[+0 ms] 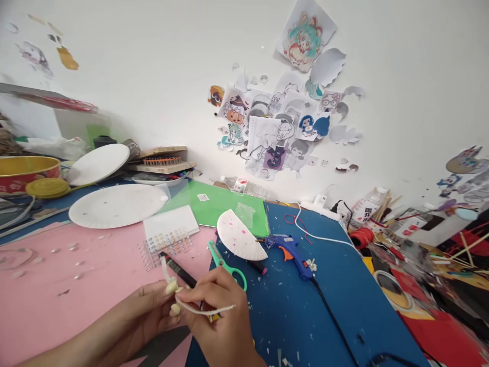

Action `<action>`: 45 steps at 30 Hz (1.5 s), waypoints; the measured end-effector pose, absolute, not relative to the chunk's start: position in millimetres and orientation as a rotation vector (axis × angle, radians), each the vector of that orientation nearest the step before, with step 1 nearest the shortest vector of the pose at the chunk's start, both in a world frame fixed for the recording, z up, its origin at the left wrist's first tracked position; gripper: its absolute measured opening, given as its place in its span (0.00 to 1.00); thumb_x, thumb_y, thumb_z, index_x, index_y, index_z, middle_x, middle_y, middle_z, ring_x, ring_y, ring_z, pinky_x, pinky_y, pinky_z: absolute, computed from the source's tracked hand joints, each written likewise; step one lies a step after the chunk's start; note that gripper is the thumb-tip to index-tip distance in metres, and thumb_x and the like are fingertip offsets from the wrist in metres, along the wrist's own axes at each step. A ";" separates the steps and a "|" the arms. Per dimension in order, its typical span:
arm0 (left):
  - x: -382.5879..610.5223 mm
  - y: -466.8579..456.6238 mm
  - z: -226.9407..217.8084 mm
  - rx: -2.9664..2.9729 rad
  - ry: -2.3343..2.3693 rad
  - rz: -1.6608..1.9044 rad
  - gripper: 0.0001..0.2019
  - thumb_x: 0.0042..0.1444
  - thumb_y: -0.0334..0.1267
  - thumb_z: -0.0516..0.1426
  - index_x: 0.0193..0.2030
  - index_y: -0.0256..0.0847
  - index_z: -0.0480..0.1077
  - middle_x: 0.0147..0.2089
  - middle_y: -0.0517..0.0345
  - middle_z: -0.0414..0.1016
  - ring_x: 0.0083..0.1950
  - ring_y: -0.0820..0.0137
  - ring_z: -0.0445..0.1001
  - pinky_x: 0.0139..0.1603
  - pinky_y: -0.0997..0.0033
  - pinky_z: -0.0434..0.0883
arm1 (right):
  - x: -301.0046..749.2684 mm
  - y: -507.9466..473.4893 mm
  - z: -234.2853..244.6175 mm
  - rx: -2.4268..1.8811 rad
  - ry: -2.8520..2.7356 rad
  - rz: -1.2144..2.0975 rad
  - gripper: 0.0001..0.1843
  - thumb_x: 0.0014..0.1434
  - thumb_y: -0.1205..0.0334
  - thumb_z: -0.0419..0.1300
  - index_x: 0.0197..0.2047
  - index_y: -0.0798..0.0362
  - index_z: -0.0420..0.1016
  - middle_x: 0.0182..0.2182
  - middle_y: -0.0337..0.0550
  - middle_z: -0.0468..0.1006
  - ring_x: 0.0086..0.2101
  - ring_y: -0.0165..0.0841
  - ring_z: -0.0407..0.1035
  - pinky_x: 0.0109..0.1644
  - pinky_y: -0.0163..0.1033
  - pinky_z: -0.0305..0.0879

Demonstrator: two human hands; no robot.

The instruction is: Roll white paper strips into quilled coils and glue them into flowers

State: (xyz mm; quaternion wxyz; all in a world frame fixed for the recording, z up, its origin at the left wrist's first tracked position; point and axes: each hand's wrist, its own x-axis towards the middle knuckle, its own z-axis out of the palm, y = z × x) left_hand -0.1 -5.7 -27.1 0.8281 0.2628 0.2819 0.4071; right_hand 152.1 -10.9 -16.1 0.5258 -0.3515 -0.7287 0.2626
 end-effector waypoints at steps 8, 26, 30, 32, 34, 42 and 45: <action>-4.2 -1.8 -24.0 0.629 0.655 0.898 0.07 0.49 0.36 0.60 0.27 0.34 0.73 0.25 0.59 0.71 0.31 0.74 0.69 0.39 0.76 0.67 | 154.8 -12.5 -16.8 -0.932 -1.757 0.694 0.04 0.52 0.69 0.57 0.30 0.53 0.73 0.25 0.38 0.69 0.25 0.26 0.63 0.25 0.31 0.59; -6.4 -2.8 -18.5 0.760 0.779 0.815 0.08 0.50 0.38 0.59 0.26 0.34 0.71 0.25 0.60 0.68 0.29 0.76 0.63 0.37 0.76 0.64 | 157.4 -11.8 -11.4 -0.925 -1.862 0.748 0.04 0.51 0.71 0.57 0.28 0.54 0.72 0.25 0.38 0.69 0.26 0.26 0.63 0.27 0.31 0.58; -5.6 -1.4 -16.4 0.805 0.806 0.805 0.10 0.48 0.39 0.60 0.23 0.34 0.71 0.23 0.60 0.67 0.28 0.75 0.62 0.36 0.75 0.63 | 159.2 -10.5 -11.7 -0.921 -1.893 0.799 0.03 0.51 0.70 0.57 0.29 0.54 0.71 0.25 0.38 0.69 0.28 0.27 0.64 0.31 0.32 0.59; -4.9 -1.2 -15.7 0.833 0.823 0.794 0.10 0.46 0.40 0.60 0.23 0.35 0.72 0.22 0.61 0.68 0.27 0.74 0.62 0.38 0.74 0.63 | 160.4 -9.6 -11.2 -0.934 -1.900 0.836 0.02 0.52 0.69 0.57 0.29 0.54 0.71 0.25 0.38 0.68 0.27 0.27 0.64 0.31 0.32 0.59; -4.1 -1.6 -15.1 0.860 0.853 0.782 0.10 0.44 0.40 0.61 0.21 0.35 0.72 0.22 0.61 0.69 0.27 0.74 0.63 0.37 0.74 0.63 | 161.5 -8.7 -10.5 -0.947 -1.910 0.866 0.03 0.52 0.70 0.57 0.29 0.54 0.70 0.25 0.37 0.68 0.27 0.27 0.63 0.31 0.32 0.59; -3.9 -0.7 -15.1 0.887 0.905 0.737 0.10 0.43 0.41 0.61 0.22 0.35 0.72 0.22 0.59 0.72 0.28 0.71 0.68 0.36 0.72 0.65 | 161.1 -6.4 -13.1 -0.966 -1.912 0.908 0.02 0.53 0.65 0.58 0.29 0.53 0.69 0.25 0.37 0.66 0.26 0.27 0.62 0.29 0.32 0.57; -4.4 -0.2 -13.5 0.899 0.879 0.710 0.09 0.45 0.40 0.61 0.23 0.35 0.71 0.22 0.59 0.72 0.27 0.72 0.68 0.33 0.75 0.64 | 160.2 -7.0 -15.1 -0.932 -1.862 0.921 0.05 0.53 0.62 0.58 0.27 0.53 0.69 0.25 0.36 0.65 0.26 0.26 0.61 0.28 0.32 0.56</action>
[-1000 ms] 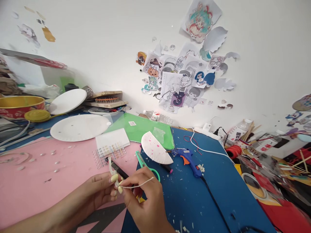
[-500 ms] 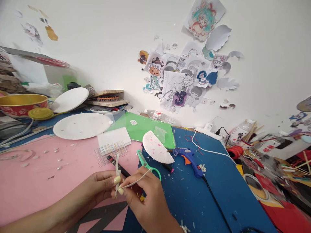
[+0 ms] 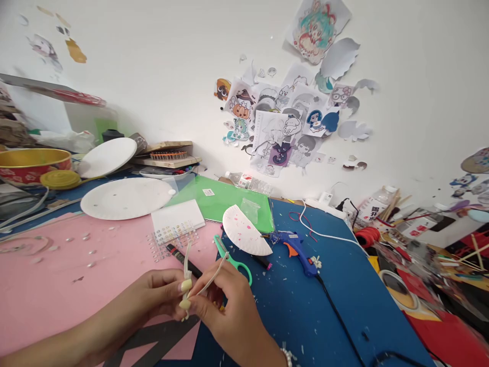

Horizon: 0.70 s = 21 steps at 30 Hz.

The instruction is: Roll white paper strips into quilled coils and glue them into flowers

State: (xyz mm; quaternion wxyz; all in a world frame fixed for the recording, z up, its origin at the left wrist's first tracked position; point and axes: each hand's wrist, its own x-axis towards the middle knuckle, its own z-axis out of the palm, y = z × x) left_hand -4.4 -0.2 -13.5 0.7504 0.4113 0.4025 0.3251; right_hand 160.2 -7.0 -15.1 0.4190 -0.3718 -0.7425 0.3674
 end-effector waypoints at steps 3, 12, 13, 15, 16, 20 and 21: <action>-4.4 -0.8 -11.8 0.917 0.846 0.702 0.10 0.47 0.40 0.60 0.22 0.35 0.71 0.22 0.60 0.71 0.26 0.74 0.67 0.33 0.76 0.64 | 159.8 -7.5 -15.8 -0.945 -1.832 0.921 0.07 0.52 0.60 0.59 0.26 0.53 0.69 0.25 0.36 0.65 0.26 0.26 0.60 0.28 0.32 0.56; -4.5 -2.3 -13.2 0.977 0.839 0.660 0.09 0.46 0.38 0.60 0.20 0.35 0.72 0.20 0.60 0.71 0.25 0.73 0.68 0.32 0.75 0.64 | 159.7 -5.6 -15.5 -1.013 -1.817 0.936 0.12 0.49 0.53 0.61 0.25 0.53 0.67 0.26 0.36 0.64 0.24 0.25 0.58 0.26 0.32 0.54; -4.4 -1.8 -13.8 0.982 0.836 0.655 0.09 0.46 0.39 0.61 0.20 0.36 0.71 0.20 0.60 0.71 0.24 0.73 0.68 0.32 0.75 0.64 | 159.4 -5.7 -15.5 -1.016 -1.817 0.938 0.13 0.48 0.52 0.61 0.25 0.53 0.67 0.26 0.36 0.64 0.24 0.25 0.58 0.26 0.32 0.54; -4.3 -0.8 -15.4 0.995 0.829 0.653 0.10 0.45 0.39 0.61 0.20 0.36 0.71 0.19 0.61 0.71 0.24 0.73 0.68 0.31 0.75 0.65 | 158.9 -5.8 -15.5 -1.036 -1.823 0.941 0.14 0.48 0.51 0.61 0.25 0.53 0.66 0.26 0.36 0.64 0.24 0.26 0.58 0.26 0.32 0.54; -4.4 -0.2 -16.4 1.003 0.826 0.655 0.10 0.44 0.39 0.61 0.19 0.36 0.70 0.19 0.61 0.71 0.23 0.73 0.68 0.30 0.75 0.65 | 158.8 -5.7 -15.6 -1.048 -1.833 0.943 0.14 0.48 0.50 0.61 0.25 0.53 0.66 0.26 0.36 0.63 0.24 0.26 0.58 0.26 0.32 0.54; -5.7 1.6 -20.7 1.024 0.793 0.647 0.12 0.44 0.41 0.61 0.19 0.36 0.69 0.20 0.61 0.71 0.21 0.74 0.68 0.27 0.74 0.65 | 159.3 -4.9 -16.5 -1.077 -1.888 0.953 0.15 0.47 0.50 0.61 0.24 0.53 0.65 0.25 0.36 0.63 0.24 0.26 0.58 0.26 0.32 0.53; -6.2 1.9 -21.7 1.033 0.785 0.639 0.12 0.45 0.41 0.61 0.19 0.36 0.69 0.20 0.61 0.71 0.21 0.74 0.69 0.27 0.75 0.65 | 159.4 -4.9 -16.7 -1.078 -1.897 0.948 0.15 0.47 0.50 0.61 0.25 0.53 0.65 0.26 0.36 0.63 0.24 0.26 0.58 0.26 0.32 0.54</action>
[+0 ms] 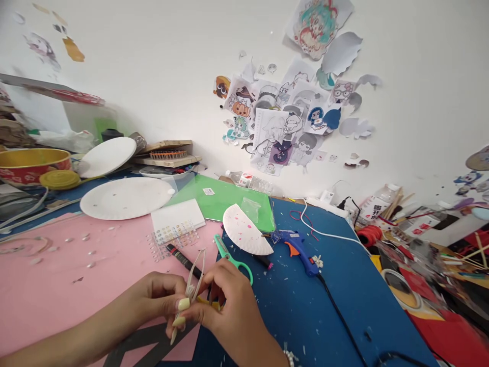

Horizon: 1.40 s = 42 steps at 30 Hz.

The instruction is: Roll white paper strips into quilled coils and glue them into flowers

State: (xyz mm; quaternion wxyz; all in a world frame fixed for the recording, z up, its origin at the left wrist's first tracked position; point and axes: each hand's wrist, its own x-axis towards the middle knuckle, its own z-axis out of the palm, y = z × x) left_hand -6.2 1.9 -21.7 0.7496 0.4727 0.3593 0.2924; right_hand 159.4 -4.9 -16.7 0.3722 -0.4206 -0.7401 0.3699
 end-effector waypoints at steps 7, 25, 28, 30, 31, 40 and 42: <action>-6.4 0.3 -23.9 1.037 0.783 0.586 0.11 0.48 0.41 0.59 0.21 0.36 0.70 0.20 0.61 0.73 0.22 0.73 0.72 0.29 0.74 0.67 | 159.0 -6.8 -16.7 -1.082 -1.937 0.854 0.14 0.47 0.52 0.62 0.24 0.53 0.64 0.23 0.35 0.61 0.24 0.26 0.56 0.26 0.32 0.53; -7.1 -2.5 -18.5 0.866 0.713 0.496 0.12 0.47 0.42 0.60 0.24 0.33 0.71 0.20 0.58 0.73 0.20 0.78 0.69 0.25 0.79 0.66 | 165.0 -2.1 -8.9 -0.903 -1.578 1.617 0.11 0.45 0.60 0.65 0.35 0.50 0.75 0.31 0.36 0.67 0.30 0.26 0.64 0.33 0.31 0.61; -5.9 -2.7 -19.1 0.881 0.745 0.503 0.14 0.48 0.44 0.59 0.24 0.32 0.73 0.19 0.59 0.71 0.18 0.79 0.67 0.23 0.80 0.64 | 162.9 -2.7 -11.4 -0.841 -1.466 1.673 0.08 0.47 0.60 0.63 0.33 0.51 0.76 0.28 0.36 0.68 0.28 0.26 0.65 0.31 0.31 0.62; -5.9 -2.0 -19.6 0.929 0.769 0.535 0.15 0.49 0.45 0.58 0.25 0.32 0.74 0.18 0.60 0.69 0.18 0.80 0.65 0.23 0.81 0.63 | 162.3 -2.6 -14.4 -0.854 -1.435 1.650 0.07 0.49 0.59 0.62 0.31 0.53 0.75 0.25 0.36 0.68 0.26 0.25 0.65 0.30 0.31 0.62; -6.1 -1.5 -19.8 0.978 0.780 0.559 0.14 0.50 0.44 0.57 0.25 0.33 0.74 0.19 0.61 0.69 0.19 0.79 0.65 0.24 0.80 0.64 | 162.4 -2.3 -15.9 -0.880 -1.440 1.616 0.07 0.49 0.59 0.62 0.30 0.53 0.75 0.24 0.36 0.68 0.25 0.26 0.65 0.30 0.32 0.61; -7.3 -8.4 -8.9 1.747 1.008 0.824 0.07 0.51 0.38 0.56 0.33 0.42 0.76 0.30 0.58 0.75 0.32 0.70 0.70 0.34 0.76 0.65 | 165.3 -1.5 -18.0 -1.056 -1.517 1.264 0.09 0.52 0.56 0.59 0.31 0.53 0.73 0.27 0.37 0.68 0.28 0.27 0.64 0.31 0.32 0.59; -7.2 -9.4 -8.4 1.768 1.041 0.838 0.09 0.52 0.38 0.55 0.35 0.43 0.76 0.29 0.58 0.75 0.30 0.70 0.70 0.33 0.76 0.65 | 164.4 -1.7 -17.5 -1.037 -1.546 1.249 0.09 0.52 0.56 0.59 0.31 0.53 0.73 0.27 0.38 0.68 0.28 0.27 0.64 0.32 0.32 0.59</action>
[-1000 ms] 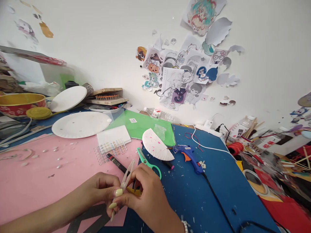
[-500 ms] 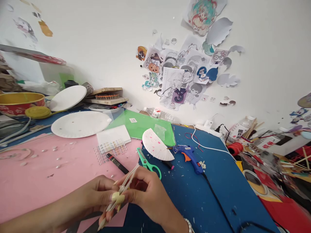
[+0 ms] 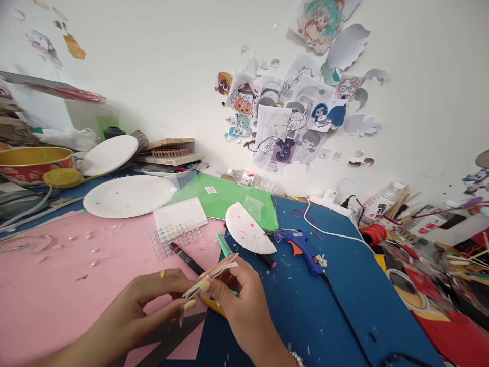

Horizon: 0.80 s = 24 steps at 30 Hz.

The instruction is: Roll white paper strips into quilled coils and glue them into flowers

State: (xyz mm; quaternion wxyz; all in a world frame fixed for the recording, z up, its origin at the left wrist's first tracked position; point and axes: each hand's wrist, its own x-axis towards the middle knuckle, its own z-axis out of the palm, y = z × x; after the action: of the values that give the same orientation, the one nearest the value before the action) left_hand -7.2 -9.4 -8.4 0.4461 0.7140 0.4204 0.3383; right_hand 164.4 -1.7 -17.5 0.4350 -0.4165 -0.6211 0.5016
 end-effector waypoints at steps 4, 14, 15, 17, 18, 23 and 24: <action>-8.1 -7.8 -12.1 1.726 1.053 0.850 0.11 0.51 0.38 0.55 0.40 0.45 0.75 0.30 0.58 0.76 0.29 0.71 0.69 0.31 0.76 0.66 | 163.8 -1.2 -17.6 -1.055 -1.598 1.195 0.09 0.53 0.56 0.58 0.31 0.53 0.73 0.28 0.39 0.69 0.29 0.28 0.64 0.33 0.33 0.60; -9.5 -7.1 -17.0 1.708 1.066 0.854 0.11 0.53 0.38 0.53 0.40 0.44 0.75 0.26 0.58 0.74 0.27 0.72 0.69 0.28 0.77 0.65 | 162.6 -3.0 -16.8 -1.042 -1.646 1.171 0.08 0.53 0.56 0.58 0.33 0.51 0.73 0.30 0.39 0.71 0.32 0.30 0.66 0.35 0.34 0.61; -9.7 -7.2 -17.3 1.711 1.066 0.852 0.11 0.53 0.37 0.53 0.40 0.44 0.75 0.26 0.58 0.74 0.27 0.72 0.69 0.28 0.78 0.65 | 162.3 -3.0 -16.7 -1.046 -1.649 1.169 0.08 0.53 0.56 0.58 0.33 0.51 0.74 0.30 0.39 0.71 0.32 0.30 0.66 0.35 0.34 0.61; -10.2 -7.3 -17.2 1.726 1.071 0.844 0.11 0.53 0.37 0.53 0.40 0.45 0.75 0.26 0.58 0.74 0.27 0.72 0.69 0.29 0.78 0.65 | 161.9 -2.9 -16.7 -1.048 -1.653 1.165 0.08 0.54 0.56 0.57 0.33 0.51 0.74 0.30 0.39 0.71 0.31 0.30 0.66 0.35 0.34 0.62; -10.4 -7.3 -16.6 1.726 1.076 0.840 0.11 0.53 0.37 0.53 0.40 0.45 0.75 0.26 0.58 0.73 0.27 0.72 0.69 0.29 0.78 0.66 | 161.7 -2.9 -16.7 -1.049 -1.654 1.163 0.09 0.54 0.56 0.57 0.34 0.51 0.74 0.30 0.39 0.71 0.31 0.30 0.66 0.35 0.34 0.62; -9.5 -7.5 -10.3 1.650 1.079 0.784 0.11 0.53 0.38 0.53 0.35 0.42 0.76 0.26 0.59 0.72 0.24 0.74 0.69 0.28 0.78 0.66 | 161.0 -3.6 -16.6 -1.052 -1.644 1.142 0.09 0.53 0.56 0.58 0.33 0.52 0.74 0.30 0.41 0.71 0.32 0.30 0.66 0.36 0.34 0.62; -9.1 -7.3 -9.6 1.627 1.082 0.773 0.11 0.53 0.39 0.53 0.34 0.41 0.76 0.27 0.59 0.72 0.24 0.75 0.68 0.27 0.78 0.66 | 161.0 -3.8 -16.5 -1.052 -1.641 1.141 0.09 0.53 0.56 0.58 0.33 0.52 0.74 0.30 0.40 0.71 0.32 0.30 0.66 0.36 0.34 0.62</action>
State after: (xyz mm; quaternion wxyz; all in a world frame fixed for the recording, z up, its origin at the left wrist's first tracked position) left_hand -9.1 -7.3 -9.6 0.4970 0.6719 0.4468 0.3193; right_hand 161.0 -3.8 -16.5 0.4274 -0.4212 -0.6568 0.4567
